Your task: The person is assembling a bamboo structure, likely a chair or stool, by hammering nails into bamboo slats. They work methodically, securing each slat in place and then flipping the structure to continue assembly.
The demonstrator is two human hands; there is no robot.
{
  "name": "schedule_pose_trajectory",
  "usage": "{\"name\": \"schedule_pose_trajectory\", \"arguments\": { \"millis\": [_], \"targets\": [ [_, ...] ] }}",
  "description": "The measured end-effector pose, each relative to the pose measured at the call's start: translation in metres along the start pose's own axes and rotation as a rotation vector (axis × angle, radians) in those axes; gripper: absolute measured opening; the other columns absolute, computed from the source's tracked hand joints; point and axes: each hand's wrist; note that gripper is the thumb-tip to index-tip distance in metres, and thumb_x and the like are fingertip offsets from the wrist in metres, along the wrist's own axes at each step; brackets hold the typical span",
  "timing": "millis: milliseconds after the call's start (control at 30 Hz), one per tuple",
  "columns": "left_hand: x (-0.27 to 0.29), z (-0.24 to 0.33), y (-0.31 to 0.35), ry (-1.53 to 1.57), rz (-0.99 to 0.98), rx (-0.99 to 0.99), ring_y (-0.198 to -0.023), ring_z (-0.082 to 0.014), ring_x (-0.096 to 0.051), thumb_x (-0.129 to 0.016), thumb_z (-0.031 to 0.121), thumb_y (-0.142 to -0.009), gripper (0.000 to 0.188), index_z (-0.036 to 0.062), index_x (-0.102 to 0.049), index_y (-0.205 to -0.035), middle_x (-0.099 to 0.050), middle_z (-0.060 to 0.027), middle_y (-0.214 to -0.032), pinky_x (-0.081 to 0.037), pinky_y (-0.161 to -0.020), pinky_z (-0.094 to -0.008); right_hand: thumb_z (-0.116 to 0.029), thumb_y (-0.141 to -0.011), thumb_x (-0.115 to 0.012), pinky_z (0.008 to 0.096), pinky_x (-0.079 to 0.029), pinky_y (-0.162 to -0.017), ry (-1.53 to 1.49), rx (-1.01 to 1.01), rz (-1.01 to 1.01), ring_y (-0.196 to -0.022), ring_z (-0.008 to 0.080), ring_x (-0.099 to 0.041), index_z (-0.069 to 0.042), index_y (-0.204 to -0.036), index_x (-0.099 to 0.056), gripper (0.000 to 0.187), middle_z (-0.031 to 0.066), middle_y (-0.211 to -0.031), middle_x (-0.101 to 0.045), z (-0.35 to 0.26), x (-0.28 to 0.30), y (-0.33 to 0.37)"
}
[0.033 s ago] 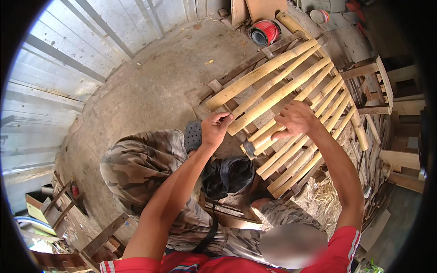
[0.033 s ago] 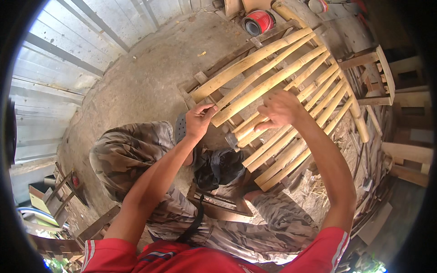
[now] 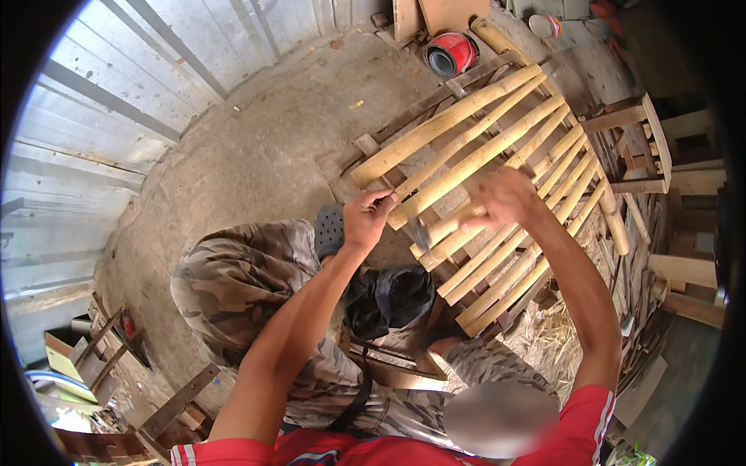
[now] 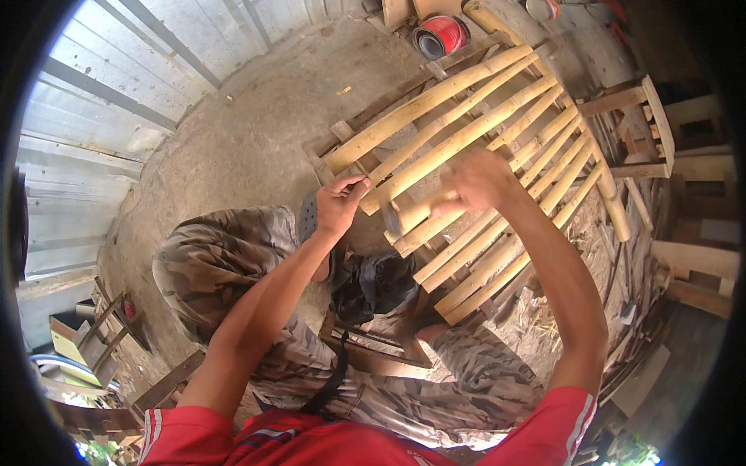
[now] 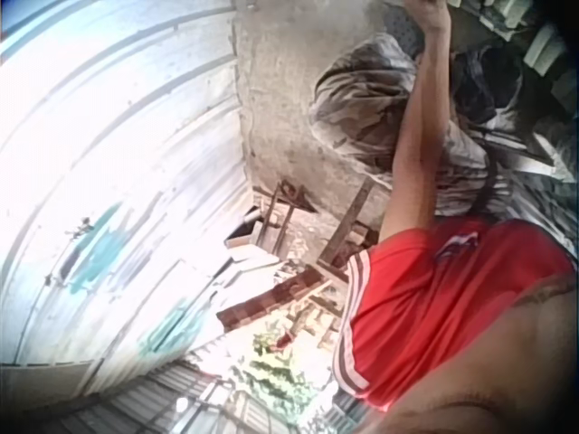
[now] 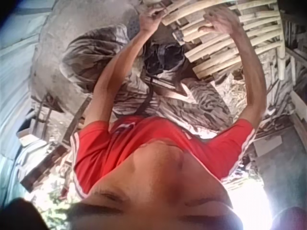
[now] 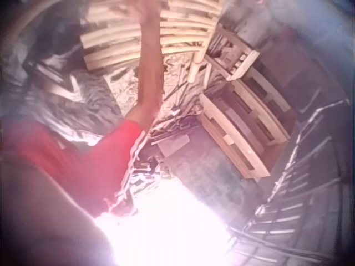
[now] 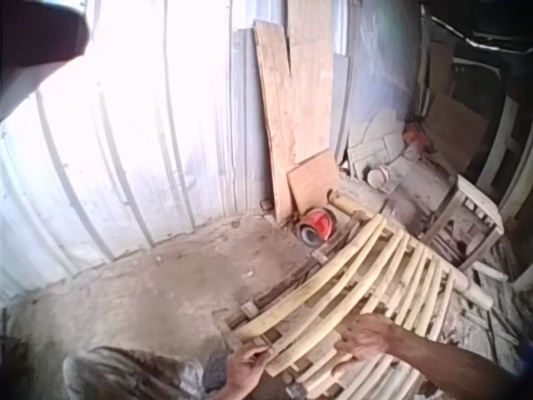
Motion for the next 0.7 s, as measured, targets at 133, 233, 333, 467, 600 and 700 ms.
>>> {"name": "schedule_pose_trajectory", "arguments": {
  "millis": [133,233,333,467,600,700],
  "targets": [
    [0.003,-0.001,-0.008,-0.005,0.003,0.028,-0.068,-0.0115,-0.065,-0.076,0.016,-0.089,0.015,0.0055,-0.077,-0.1,-0.075,-0.0094,-0.088,-0.052,-0.063,-0.0277,-0.078,-0.087,-0.045,0.039,-0.049,-0.061,0.041,-0.13,0.016,-0.062,0.0226,-0.06,-0.012,-0.078,-0.063,0.069,0.0047,-0.065,-0.058,0.001,-0.004,0.004],
    [0.001,0.007,-0.007,-0.083,-0.007,0.059,-0.069,-0.0093,-0.065,-0.076,0.014,-0.09,0.015,0.0036,-0.076,-0.1,-0.075,-0.0077,-0.087,-0.051,-0.064,-0.0257,-0.077,-0.086,-0.049,0.0401,-0.048,-0.061,0.024,0.011,-0.031,-0.062,0.0255,-0.061,-0.012,-0.078,-0.064,0.067,0.0062,-0.063,-0.057,0.005,0.005,0.003],
    [0.0,0.007,-0.007,-0.044,-0.025,0.029,-0.073,-0.0064,-0.064,-0.075,0.011,-0.091,0.015,-0.0001,-0.074,-0.101,-0.075,-0.0054,-0.087,-0.052,-0.065,-0.0226,-0.075,-0.086,-0.055,0.0411,-0.048,-0.058,0.001,-0.115,0.089,-0.06,0.0281,-0.061,-0.011,-0.079,-0.064,0.064,0.0067,-0.062,-0.056,0.014,-0.016,0.001],
    [0.002,-0.002,-0.008,-0.009,-0.007,0.029,-0.068,-0.0098,-0.065,-0.076,0.016,-0.089,0.016,0.004,-0.076,-0.099,-0.075,-0.0078,-0.087,-0.051,-0.062,-0.0266,-0.072,-0.086,-0.056,0.0422,-0.046,-0.053,-0.075,-0.128,0.084,-0.055,0.0296,-0.061,-0.011,-0.08,-0.064,0.062,0.0064,-0.059,-0.058,0.002,-0.014,0.011],
    [0.002,-0.003,-0.009,-0.073,0.013,-0.068,-0.069,-0.0171,-0.068,-0.075,0.022,-0.089,0.018,0.0052,-0.076,-0.097,-0.074,-0.0119,-0.088,-0.052,-0.062,-0.0302,-0.067,-0.095,-0.048,0.0392,-0.045,-0.044,-0.5,-0.561,-0.029,-0.048,0.0251,-0.056,-0.009,-0.091,-0.064,0.061,0.0042,-0.057,-0.053,-0.041,-0.029,0.031],
    [-0.002,0.024,-0.01,-0.258,-0.052,-0.061,-0.074,-0.0119,-0.066,-0.074,0.017,-0.09,0.019,0.0001,-0.074,-0.098,-0.074,-0.0088,-0.086,-0.052,-0.067,-0.0279,-0.06,-0.102,-0.038,0.0343,-0.045,-0.038,-1.032,-1.039,0.201,-0.043,0.0187,-0.051,-0.005,-0.097,-0.059,0.059,0.0045,-0.058,-0.05,-0.105,-0.046,0.024]
  ]
}}
Point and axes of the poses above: each hand's wrist, its own y-axis away from the middle knuckle, its own x-axis out of the back of the hand, z = x × y
